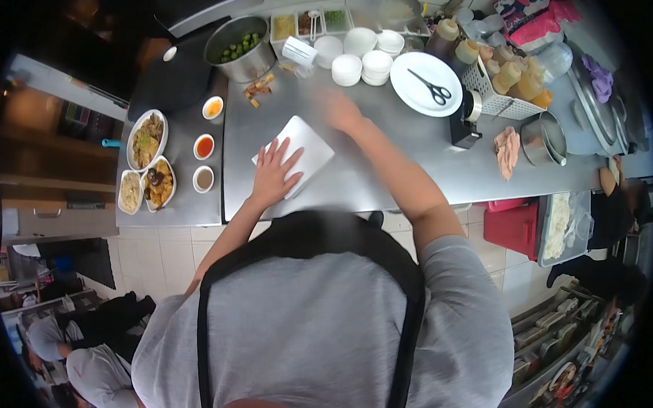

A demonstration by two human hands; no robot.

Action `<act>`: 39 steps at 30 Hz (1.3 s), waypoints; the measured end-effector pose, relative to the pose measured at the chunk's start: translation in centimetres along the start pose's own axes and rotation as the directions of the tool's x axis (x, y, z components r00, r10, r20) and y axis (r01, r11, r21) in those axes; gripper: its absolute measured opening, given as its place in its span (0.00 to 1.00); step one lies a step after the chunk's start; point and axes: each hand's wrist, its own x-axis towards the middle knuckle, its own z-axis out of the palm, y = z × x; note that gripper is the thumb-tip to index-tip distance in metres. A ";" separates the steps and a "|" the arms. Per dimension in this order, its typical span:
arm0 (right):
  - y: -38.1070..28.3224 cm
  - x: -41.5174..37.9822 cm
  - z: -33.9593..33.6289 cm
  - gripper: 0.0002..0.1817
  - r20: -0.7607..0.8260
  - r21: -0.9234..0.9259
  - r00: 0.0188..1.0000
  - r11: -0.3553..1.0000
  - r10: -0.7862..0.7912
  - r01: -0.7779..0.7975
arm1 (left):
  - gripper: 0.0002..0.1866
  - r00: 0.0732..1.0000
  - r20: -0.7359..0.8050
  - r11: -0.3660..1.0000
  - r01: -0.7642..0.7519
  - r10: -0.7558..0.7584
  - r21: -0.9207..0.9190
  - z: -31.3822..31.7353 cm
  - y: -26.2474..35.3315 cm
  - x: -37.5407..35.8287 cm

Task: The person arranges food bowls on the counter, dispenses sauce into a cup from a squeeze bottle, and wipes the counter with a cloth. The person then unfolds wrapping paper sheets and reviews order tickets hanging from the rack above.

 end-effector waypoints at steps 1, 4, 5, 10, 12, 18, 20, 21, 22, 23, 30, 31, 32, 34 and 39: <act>-0.4 -0.8 -0.7 0.18 0.121 0.017 0.992 1.000 0.019 -0.021 | 0.27 1.000 0.013 1.000 0.009 -0.008 -0.010 0.2 0.9 -0.1; -0.8 -5.2 -2.1 0.21 0.212 0.152 0.967 0.972 0.144 -0.178 | 0.28 0.993 -0.018 0.990 -0.119 0.118 -0.078 0.7 3.3 1.7; -0.4 -6.5 -2.7 0.22 0.241 0.247 0.948 0.932 0.206 -0.266 | 0.28 0.993 -0.020 0.990 -0.116 0.115 -0.079 1.2 3.9 2.6; 4.6 -12.3 -2.8 0.34 -0.001 0.411 0.899 0.819 0.438 -0.399 | 0.29 0.969 -0.048 0.960 -0.248 0.244 -0.133 2.9 6.1 7.2; 3.5 -13.8 -4.2 0.32 -0.064 0.399 0.876 0.817 0.478 -0.416 | 0.27 0.947 -0.196 0.950 -0.284 0.255 -0.133 2.7 6.7 8.1; -0.6 -15.8 -6.0 0.17 -0.296 -0.109 0.953 0.990 0.057 -0.093 | 0.11 0.965 -0.190 0.888 0.079 -0.183 -0.453 0.9 6.1 5.0; -1.6 -15.7 -5.1 0.16 -0.245 -0.128 0.969 0.991 0.007 -0.040 | 0.10 0.971 -0.138 0.891 0.118 -0.196 -0.439 0.9 7.1 3.5; -2.0 -15.7 -4.6 0.15 -0.188 -0.154 0.981 0.988 -0.052 0.023 | 0.10 0.972 -0.095 0.890 0.155 -0.216 -0.429 1.0 7.5 3.1; -2.0 -15.8 -4.0 0.15 -0.188 -0.149 0.981 0.989 -0.046 0.017 | 0.10 0.973 -0.088 0.890 0.156 -0.214 -0.428 1.6 7.5 3.0; -1.8 -15.7 -3.3 0.16 -0.168 -0.142 0.985 0.990 -0.034 0.009 | 0.10 0.967 -0.155 0.882 0.111 -0.201 -0.458 2.3 7.4 3.1; -1.3 -11.3 -3.5 0.09 -0.079 -0.159 0.982 0.970 0.172 -0.183 | 0.12 0.924 -0.273 0.840 0.084 -0.267 -0.536 2.7 5.7 5.6; -1.6 -11.0 -3.8 0.09 -0.079 -0.156 0.983 0.972 0.167 -0.178 | 0.11 0.903 -0.251 0.780 0.132 -0.350 -0.611 2.5 5.6 5.6; -1.9 -10.8 -3.9 0.07 -0.132 -0.076 0.990 0.995 0.049 -0.059 | 0.11 0.902 -0.252 0.782 0.134 -0.351 -0.608 2.5 5.4 5.4; -2.1 -10.8 -3.4 0.06 -0.197 -0.001 0.978 0.998 -0.063 0.064 | 0.13 0.875 -0.195 0.670 0.178 -0.443 -0.721 2.4 4.9 4.4; -1.7 -10.3 -1.8 0.05 -0.089 -0.186 0.995 0.981 0.040 -0.056 | 0.14 0.860 0.115 0.497 0.391 -0.497 -0.775 3.1 4.6 3.0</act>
